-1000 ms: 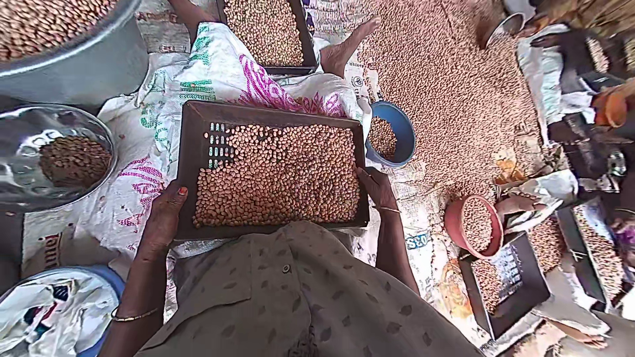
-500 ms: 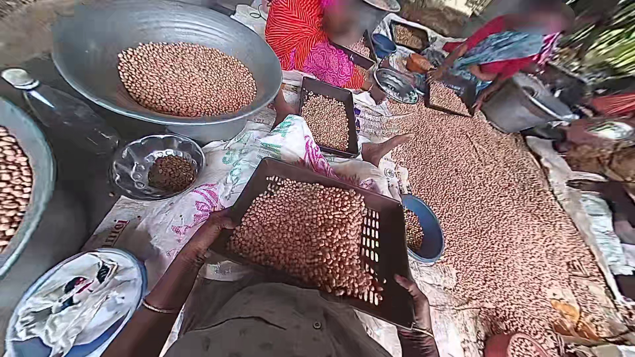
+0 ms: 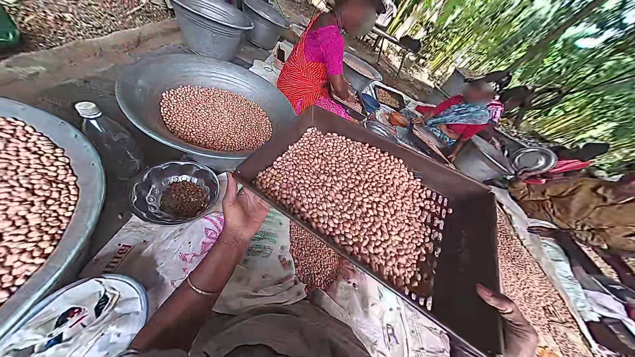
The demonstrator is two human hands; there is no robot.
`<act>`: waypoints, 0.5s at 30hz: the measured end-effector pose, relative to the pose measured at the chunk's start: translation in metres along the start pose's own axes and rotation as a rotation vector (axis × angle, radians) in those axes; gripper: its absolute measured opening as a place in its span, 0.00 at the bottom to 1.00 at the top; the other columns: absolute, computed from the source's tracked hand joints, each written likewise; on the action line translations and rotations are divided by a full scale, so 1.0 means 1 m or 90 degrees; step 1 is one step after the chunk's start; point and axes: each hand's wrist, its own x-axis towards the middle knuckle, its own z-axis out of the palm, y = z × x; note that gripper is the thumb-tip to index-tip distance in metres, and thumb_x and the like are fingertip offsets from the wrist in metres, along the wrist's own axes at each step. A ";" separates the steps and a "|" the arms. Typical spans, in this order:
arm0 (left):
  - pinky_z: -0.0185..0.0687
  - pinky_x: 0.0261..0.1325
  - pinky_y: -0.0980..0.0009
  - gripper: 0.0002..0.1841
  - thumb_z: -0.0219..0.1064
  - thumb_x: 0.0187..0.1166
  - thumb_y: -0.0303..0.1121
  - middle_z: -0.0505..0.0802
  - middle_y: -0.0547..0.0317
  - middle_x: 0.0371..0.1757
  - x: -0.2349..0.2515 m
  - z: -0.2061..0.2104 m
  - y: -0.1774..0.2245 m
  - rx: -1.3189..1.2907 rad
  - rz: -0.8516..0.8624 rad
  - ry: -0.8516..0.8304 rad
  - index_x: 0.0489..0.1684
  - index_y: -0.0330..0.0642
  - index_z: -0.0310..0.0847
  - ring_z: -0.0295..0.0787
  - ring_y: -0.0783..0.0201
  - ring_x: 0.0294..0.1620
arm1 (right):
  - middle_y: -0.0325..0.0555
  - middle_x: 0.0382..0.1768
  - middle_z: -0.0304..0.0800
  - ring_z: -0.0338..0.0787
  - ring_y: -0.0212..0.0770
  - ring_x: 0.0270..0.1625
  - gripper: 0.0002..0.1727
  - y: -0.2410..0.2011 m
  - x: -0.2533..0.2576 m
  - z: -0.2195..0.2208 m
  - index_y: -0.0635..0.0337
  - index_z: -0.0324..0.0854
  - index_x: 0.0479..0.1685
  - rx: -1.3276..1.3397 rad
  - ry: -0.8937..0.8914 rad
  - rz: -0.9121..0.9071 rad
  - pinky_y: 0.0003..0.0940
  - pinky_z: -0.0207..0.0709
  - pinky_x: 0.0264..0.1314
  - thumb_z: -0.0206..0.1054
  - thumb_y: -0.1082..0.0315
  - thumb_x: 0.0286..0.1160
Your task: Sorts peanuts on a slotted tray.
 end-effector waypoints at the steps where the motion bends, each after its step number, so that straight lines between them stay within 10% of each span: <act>1: 0.82 0.70 0.59 0.38 0.26 0.88 0.66 0.91 0.58 0.62 0.010 0.008 -0.007 -0.044 0.001 -0.019 0.71 0.52 0.74 0.88 0.61 0.66 | 0.33 0.33 0.98 0.96 0.24 0.36 0.20 0.006 0.014 0.017 0.49 0.85 0.43 0.030 -0.031 -0.043 0.22 0.91 0.38 0.48 0.79 0.66; 5: 0.78 0.73 0.63 0.29 0.37 0.94 0.55 0.87 0.54 0.63 0.038 0.042 -0.031 -0.008 -0.062 0.027 0.75 0.42 0.69 0.86 0.61 0.65 | 0.39 0.64 0.84 0.91 0.32 0.51 0.45 0.051 0.069 0.120 0.55 0.56 0.89 -0.017 -0.128 -0.225 0.33 0.91 0.48 0.59 0.77 0.59; 10: 0.88 0.48 0.68 0.16 0.45 0.96 0.41 0.90 0.55 0.44 0.073 0.039 -0.033 0.145 -0.120 0.093 0.63 0.41 0.74 0.90 0.64 0.43 | 0.68 0.92 0.47 0.55 0.55 0.93 0.42 0.174 0.089 0.247 0.63 0.70 0.86 -0.206 -0.222 -0.583 0.46 0.60 0.90 0.70 0.71 0.61; 15: 0.86 0.49 0.68 0.17 0.39 0.97 0.32 0.87 0.50 0.45 0.083 -0.005 -0.007 0.244 -0.078 0.092 0.63 0.33 0.73 0.87 0.63 0.44 | 0.75 0.85 0.61 0.58 0.71 0.90 0.32 0.235 0.068 0.299 0.58 0.82 0.74 -0.327 -0.251 -0.778 0.60 0.59 0.89 0.67 0.71 0.62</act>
